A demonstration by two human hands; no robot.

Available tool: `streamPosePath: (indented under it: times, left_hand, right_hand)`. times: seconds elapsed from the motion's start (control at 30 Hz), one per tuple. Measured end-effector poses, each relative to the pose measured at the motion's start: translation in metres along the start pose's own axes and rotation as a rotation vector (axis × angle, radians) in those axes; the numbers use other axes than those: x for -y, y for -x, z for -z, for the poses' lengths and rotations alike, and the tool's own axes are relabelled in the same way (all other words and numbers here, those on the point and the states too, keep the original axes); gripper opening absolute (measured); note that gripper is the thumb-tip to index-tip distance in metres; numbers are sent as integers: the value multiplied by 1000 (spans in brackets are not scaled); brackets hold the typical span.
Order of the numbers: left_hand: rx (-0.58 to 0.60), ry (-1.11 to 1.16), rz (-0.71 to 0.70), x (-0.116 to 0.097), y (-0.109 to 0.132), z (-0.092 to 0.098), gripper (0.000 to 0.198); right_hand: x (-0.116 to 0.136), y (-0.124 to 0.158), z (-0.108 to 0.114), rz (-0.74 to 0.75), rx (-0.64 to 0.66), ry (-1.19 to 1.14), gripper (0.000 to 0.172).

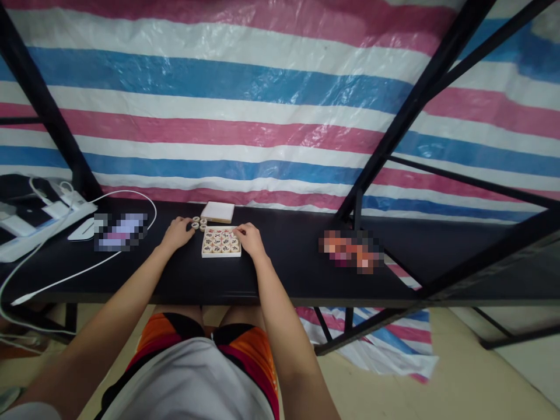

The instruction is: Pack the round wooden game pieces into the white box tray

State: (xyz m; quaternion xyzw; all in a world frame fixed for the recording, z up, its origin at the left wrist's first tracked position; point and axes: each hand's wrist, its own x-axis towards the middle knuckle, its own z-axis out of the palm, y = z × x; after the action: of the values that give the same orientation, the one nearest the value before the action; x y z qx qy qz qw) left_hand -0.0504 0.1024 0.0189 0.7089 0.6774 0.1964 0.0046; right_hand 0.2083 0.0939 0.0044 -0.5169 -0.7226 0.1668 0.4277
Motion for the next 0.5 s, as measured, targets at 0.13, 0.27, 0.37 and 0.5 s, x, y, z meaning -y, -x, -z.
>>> streamPosePath:
  times: [0.13,0.27,0.37,0.5]
  left_hand:
    - [38,-28,-16,-2,0,1,37]
    - [25,-35,-25,-2,0,3,34]
    - [15,-26,-19,-3,2,5,29]
    - [16,-14,2,-5,3,7,26]
  right_hand:
    - [-2,-1,-2,-3,14,23,17]
    - [-3,-1,-2,-10,17,22,19]
    - [-2,0,-2,-1,26,38,21]
    - [-2,0,-2,-7,52,37,20]
